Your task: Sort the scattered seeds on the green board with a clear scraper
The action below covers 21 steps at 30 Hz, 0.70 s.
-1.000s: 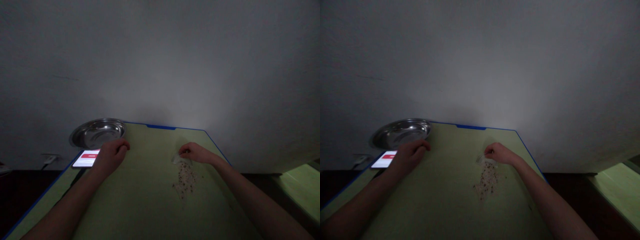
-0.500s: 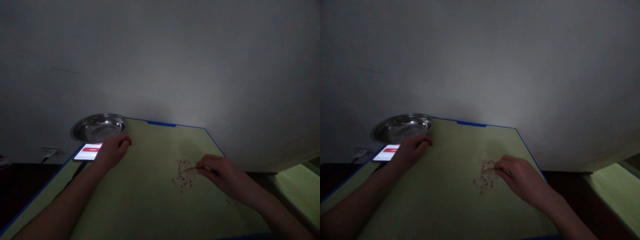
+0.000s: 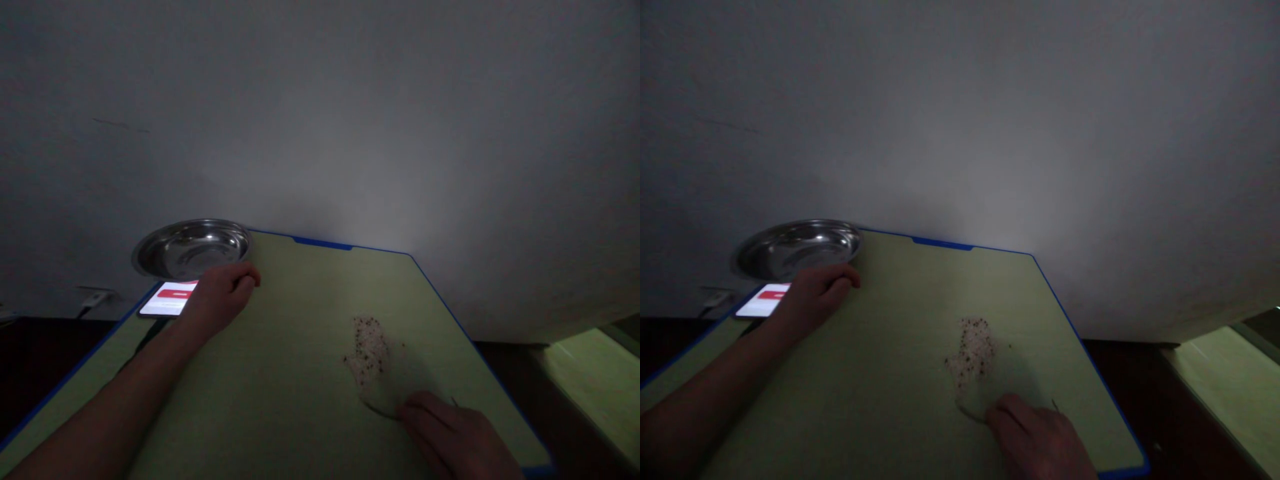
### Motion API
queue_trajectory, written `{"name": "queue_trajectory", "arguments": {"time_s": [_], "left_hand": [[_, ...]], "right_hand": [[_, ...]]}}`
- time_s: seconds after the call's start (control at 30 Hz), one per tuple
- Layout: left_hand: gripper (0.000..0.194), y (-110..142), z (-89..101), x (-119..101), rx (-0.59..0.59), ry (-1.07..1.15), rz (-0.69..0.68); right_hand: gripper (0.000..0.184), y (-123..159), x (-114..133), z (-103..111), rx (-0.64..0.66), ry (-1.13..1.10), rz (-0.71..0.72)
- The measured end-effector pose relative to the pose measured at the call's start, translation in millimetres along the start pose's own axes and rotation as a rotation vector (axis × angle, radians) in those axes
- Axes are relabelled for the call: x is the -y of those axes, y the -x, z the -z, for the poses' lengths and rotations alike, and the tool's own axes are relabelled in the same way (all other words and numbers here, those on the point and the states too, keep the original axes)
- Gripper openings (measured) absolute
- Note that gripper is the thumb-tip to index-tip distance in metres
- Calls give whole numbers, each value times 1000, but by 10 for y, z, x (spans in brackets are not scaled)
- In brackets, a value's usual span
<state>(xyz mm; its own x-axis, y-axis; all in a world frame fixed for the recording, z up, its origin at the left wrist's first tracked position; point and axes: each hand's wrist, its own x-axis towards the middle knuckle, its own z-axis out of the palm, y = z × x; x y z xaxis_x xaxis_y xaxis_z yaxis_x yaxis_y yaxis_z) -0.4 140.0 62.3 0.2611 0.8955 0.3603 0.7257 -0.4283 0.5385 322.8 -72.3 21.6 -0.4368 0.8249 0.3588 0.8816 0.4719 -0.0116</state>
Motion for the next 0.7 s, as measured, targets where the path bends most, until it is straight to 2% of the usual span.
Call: {"name": "queue_trajectory", "arguments": {"time_s": [0.1, 0.43, 0.7], "left_hand": [[30, -5, -1, 5, -2, -9, -3], [30, 12, 20, 8, -7, -22, 0], [30, -3, 4, 14, -4, -32, -13]], "right_hand": [[29, -87, -66, -52, 79, 14, 18], [22, -799, -377, -156, 110, -99, -52], [15, -1347, -565, -151, 146, -201, -33]]}}
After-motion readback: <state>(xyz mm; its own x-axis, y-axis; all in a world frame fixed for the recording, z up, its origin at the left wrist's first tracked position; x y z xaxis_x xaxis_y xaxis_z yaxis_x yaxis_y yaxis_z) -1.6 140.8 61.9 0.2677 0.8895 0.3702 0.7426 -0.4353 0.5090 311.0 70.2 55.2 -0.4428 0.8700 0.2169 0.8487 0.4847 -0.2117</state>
